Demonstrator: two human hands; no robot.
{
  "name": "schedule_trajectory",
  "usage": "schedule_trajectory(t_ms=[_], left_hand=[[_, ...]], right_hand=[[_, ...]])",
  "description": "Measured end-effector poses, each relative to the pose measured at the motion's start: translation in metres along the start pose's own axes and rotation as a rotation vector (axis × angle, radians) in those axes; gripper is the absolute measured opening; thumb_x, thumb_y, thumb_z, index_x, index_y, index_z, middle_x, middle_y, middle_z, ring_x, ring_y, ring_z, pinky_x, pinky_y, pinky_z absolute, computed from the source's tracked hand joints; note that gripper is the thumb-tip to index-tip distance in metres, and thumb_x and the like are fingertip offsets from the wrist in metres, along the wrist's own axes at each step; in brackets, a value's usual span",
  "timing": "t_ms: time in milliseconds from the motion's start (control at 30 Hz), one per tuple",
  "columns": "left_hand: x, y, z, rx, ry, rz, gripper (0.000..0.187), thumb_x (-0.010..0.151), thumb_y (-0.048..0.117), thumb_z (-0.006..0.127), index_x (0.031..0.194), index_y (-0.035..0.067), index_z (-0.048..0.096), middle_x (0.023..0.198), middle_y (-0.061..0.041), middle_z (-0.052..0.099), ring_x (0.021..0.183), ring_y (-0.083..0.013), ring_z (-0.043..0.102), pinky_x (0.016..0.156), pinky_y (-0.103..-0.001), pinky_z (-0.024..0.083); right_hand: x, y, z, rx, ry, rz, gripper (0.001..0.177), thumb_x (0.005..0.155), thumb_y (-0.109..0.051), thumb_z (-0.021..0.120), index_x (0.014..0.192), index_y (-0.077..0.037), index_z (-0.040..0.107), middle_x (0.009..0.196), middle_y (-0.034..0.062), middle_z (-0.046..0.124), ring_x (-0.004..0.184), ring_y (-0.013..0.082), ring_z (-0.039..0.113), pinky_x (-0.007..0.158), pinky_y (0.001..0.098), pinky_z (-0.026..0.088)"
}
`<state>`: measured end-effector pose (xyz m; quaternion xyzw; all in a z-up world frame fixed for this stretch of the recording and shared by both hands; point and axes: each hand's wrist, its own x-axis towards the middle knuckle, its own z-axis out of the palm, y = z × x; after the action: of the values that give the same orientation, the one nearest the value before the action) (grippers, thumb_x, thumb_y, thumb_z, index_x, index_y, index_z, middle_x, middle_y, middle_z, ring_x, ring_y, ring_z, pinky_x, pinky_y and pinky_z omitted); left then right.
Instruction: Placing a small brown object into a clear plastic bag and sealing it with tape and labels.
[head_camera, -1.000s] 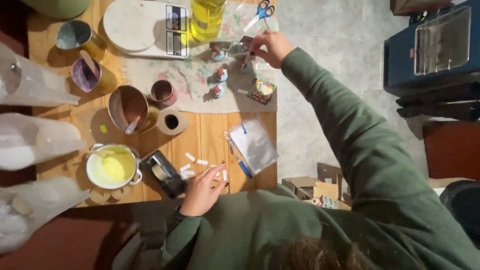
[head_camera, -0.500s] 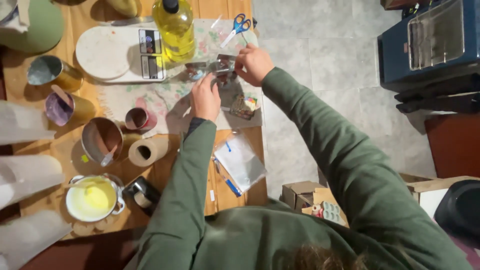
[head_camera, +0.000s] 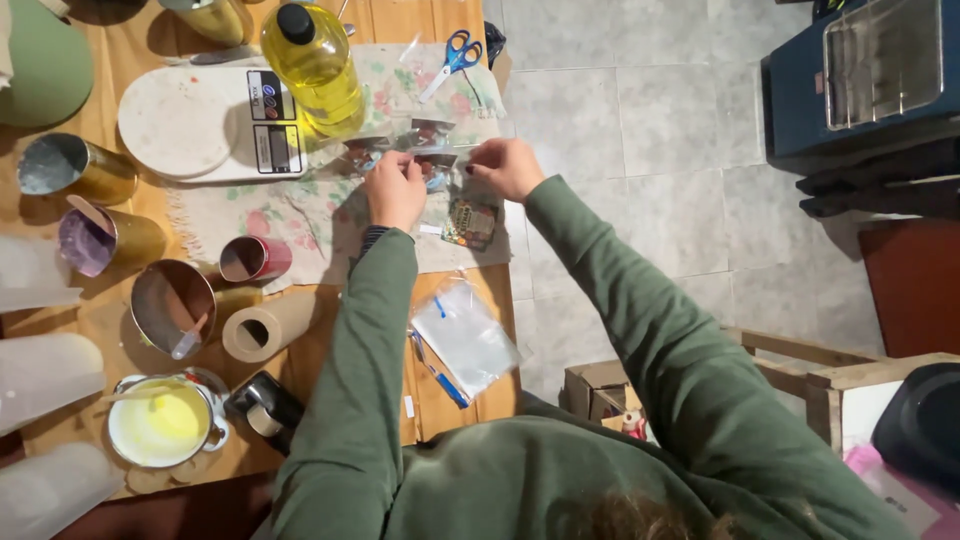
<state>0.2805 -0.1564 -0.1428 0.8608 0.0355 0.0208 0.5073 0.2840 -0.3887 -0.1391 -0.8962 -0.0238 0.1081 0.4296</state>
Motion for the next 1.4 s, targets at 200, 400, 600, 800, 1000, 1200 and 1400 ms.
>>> schedule_trajectory(t_ms=[200,400,600,800,1000,1200,1400], left_hand=[[0.001,-0.005,0.000,0.111,0.003,0.046,0.012,0.088,0.009,0.071,0.094,-0.001,0.072,0.088,-0.020,0.076,0.083,-0.0368,0.074,0.076,-0.044,0.057],[-0.002,-0.006,-0.004,0.035,-0.091,0.050,0.012,0.090,0.007,0.067,0.098,0.000,0.072,0.090,-0.019,0.076,0.084,-0.0347,0.075,0.076,-0.043,0.058],[-0.007,0.009,-0.016,0.014,-0.060,0.102,0.011,0.090,0.004,0.067,0.098,-0.001,0.072,0.091,-0.019,0.076,0.085,-0.0337,0.076,0.078,-0.041,0.059],[-0.070,0.085,-0.085,0.077,0.048,0.213,0.028,0.093,0.001,0.064,0.121,-0.003,0.066,0.109,-0.024,0.073,0.100,-0.0393,0.072,0.085,-0.045,0.058],[-0.188,0.102,-0.153,0.069,-0.012,0.118,0.023,0.092,0.006,0.068,0.114,0.001,0.070,0.105,-0.020,0.074,0.096,-0.0367,0.073,0.081,-0.043,0.058],[-0.298,0.080,-0.192,0.177,-0.126,-0.085,0.017,0.090,0.009,0.072,0.106,0.005,0.075,0.100,-0.014,0.077,0.090,-0.0295,0.075,0.076,-0.038,0.059],[-0.348,0.058,-0.210,0.044,-0.197,-0.154,0.020,0.089,0.006,0.069,0.108,0.002,0.073,0.101,-0.013,0.077,0.092,-0.0239,0.078,0.076,-0.033,0.061]], right_hand=[[-0.007,0.000,0.023,0.471,-0.004,0.086,0.013,0.089,-0.002,0.076,0.102,0.000,0.075,0.093,0.0048,0.078,0.085,0.0079,0.071,0.079,0.0272,0.059],[-0.003,0.009,0.035,0.514,0.052,0.059,0.011,0.091,0.000,0.073,0.102,0.002,0.073,0.093,0.0053,0.078,0.086,0.0079,0.070,0.079,0.0266,0.059],[-0.008,0.000,0.030,0.419,0.107,0.082,0.010,0.091,0.000,0.074,0.100,0.002,0.073,0.090,0.0074,0.078,0.084,0.0104,0.071,0.075,0.0274,0.058],[-0.042,-0.007,-0.011,0.482,0.214,0.077,0.025,0.092,0.001,0.069,0.116,0.003,0.067,0.102,0.0101,0.077,0.096,0.0152,0.075,0.084,0.0293,0.061],[-0.148,-0.023,-0.027,0.557,0.205,0.039,0.017,0.101,-0.002,0.064,0.116,0.005,0.068,0.106,0.0116,0.077,0.101,0.0176,0.074,0.087,0.0308,0.060],[-0.270,-0.036,0.057,-0.134,-0.096,-0.351,0.025,0.090,-0.008,0.069,0.115,-0.004,0.074,0.115,0.0122,0.073,0.109,0.0291,0.069,0.094,0.0416,0.055],[-0.273,-0.035,0.109,-0.510,-0.023,-0.530,0.054,0.089,-0.016,0.065,0.141,-0.006,0.057,0.153,0.0128,0.052,0.145,0.0295,0.047,0.120,0.0507,0.034]])
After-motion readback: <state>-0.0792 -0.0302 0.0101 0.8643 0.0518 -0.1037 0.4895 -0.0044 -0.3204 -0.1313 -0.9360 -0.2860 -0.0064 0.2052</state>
